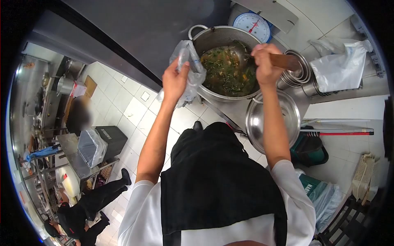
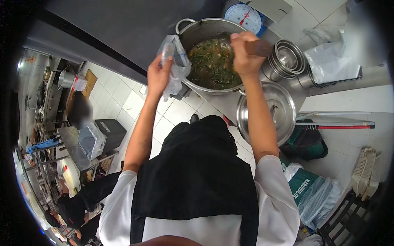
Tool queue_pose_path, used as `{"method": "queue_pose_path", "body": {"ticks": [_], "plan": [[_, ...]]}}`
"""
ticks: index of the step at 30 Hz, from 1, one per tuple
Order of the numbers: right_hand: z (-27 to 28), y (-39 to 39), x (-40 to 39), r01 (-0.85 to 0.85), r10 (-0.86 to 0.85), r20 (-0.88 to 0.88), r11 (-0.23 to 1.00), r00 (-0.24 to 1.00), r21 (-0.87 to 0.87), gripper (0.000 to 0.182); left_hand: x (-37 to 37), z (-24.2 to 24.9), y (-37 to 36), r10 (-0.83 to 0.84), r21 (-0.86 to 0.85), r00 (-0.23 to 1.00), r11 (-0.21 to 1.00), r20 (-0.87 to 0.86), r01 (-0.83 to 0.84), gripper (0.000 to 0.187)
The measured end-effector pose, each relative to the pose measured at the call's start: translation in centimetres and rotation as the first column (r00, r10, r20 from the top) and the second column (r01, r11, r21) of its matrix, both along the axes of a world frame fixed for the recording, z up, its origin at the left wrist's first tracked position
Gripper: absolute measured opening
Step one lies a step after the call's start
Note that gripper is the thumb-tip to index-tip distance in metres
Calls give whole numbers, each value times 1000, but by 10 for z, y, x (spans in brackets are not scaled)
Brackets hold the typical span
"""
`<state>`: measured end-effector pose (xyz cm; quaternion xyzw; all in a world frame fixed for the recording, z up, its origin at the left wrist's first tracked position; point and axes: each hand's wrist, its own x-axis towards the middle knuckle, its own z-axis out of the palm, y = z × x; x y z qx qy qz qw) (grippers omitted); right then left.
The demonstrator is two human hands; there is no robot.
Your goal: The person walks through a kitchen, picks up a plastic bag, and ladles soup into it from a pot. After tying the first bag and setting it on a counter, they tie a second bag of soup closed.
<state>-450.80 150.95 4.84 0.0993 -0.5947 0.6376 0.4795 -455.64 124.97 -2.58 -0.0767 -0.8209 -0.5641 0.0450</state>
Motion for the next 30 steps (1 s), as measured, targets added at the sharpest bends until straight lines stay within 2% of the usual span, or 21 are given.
{"method": "queue_pose_path", "body": {"ticks": [2,3,5,7,9,10,12,13,15,17,20,21,23,25,28,30], "plan": [[-4,-16,-5,-35,11,141,985,990,168,24,-2,-13,10,11,-16,1000,1000,-23,-11,44],[-12,-18,-12,-35,11,143,986,990,164,24,-2,-15,13,17,-32,999,999,-30,-18,42],[-26,-22,-27,-196,165,177,964,970,178,27,-1,-16,18,25,-51,999,998,-34,-26,41],[-28,-26,-30,-225,200,185,966,962,124,28,1,-13,22,34,-114,999,993,-18,-36,39],[-25,-28,-32,-239,250,101,965,963,-109,28,2,-16,24,41,-100,998,994,-56,-46,39],[-22,-26,-32,-238,249,104,965,963,-108,28,1,-17,24,52,-79,998,995,-39,-55,39],[-16,-18,-27,-276,330,52,856,942,-436,28,-2,-15,24,65,-57,998,996,-22,-66,40],[-17,-17,-24,-277,332,54,857,942,-435,28,-4,-13,22,65,-66,998,996,-8,-65,40],[-19,-13,-18,-252,327,50,808,944,-532,30,-9,-15,19,66,-73,998,995,5,-66,40],[-23,-10,-13,-210,291,73,822,954,-529,33,-12,-22,19,74,-75,997,995,18,-72,41],[-27,5,-9,-42,194,140,716,971,-697,31,-11,-30,22,99,-3,994,995,-56,-99,41],[-27,13,-7,-41,189,137,716,972,-697,31,-12,-31,24,93,-3,994,996,-59,-94,41],[-28,30,-1,51,144,170,599,975,-799,33,-10,-34,28,121,20,989,993,-88,-120,39],[-28,40,4,50,146,171,600,974,-799,34,-7,-25,26,123,15,990,992,-70,-122,40],[-25,52,13,108,134,203,511,970,-853,35,-4,-18,26,120,-13,992,993,-47,-121,40],[-28,59,18,102,135,193,500,972,-860,35,-5,-19,25,112,-33,993,993,-41,-114,41]]}}
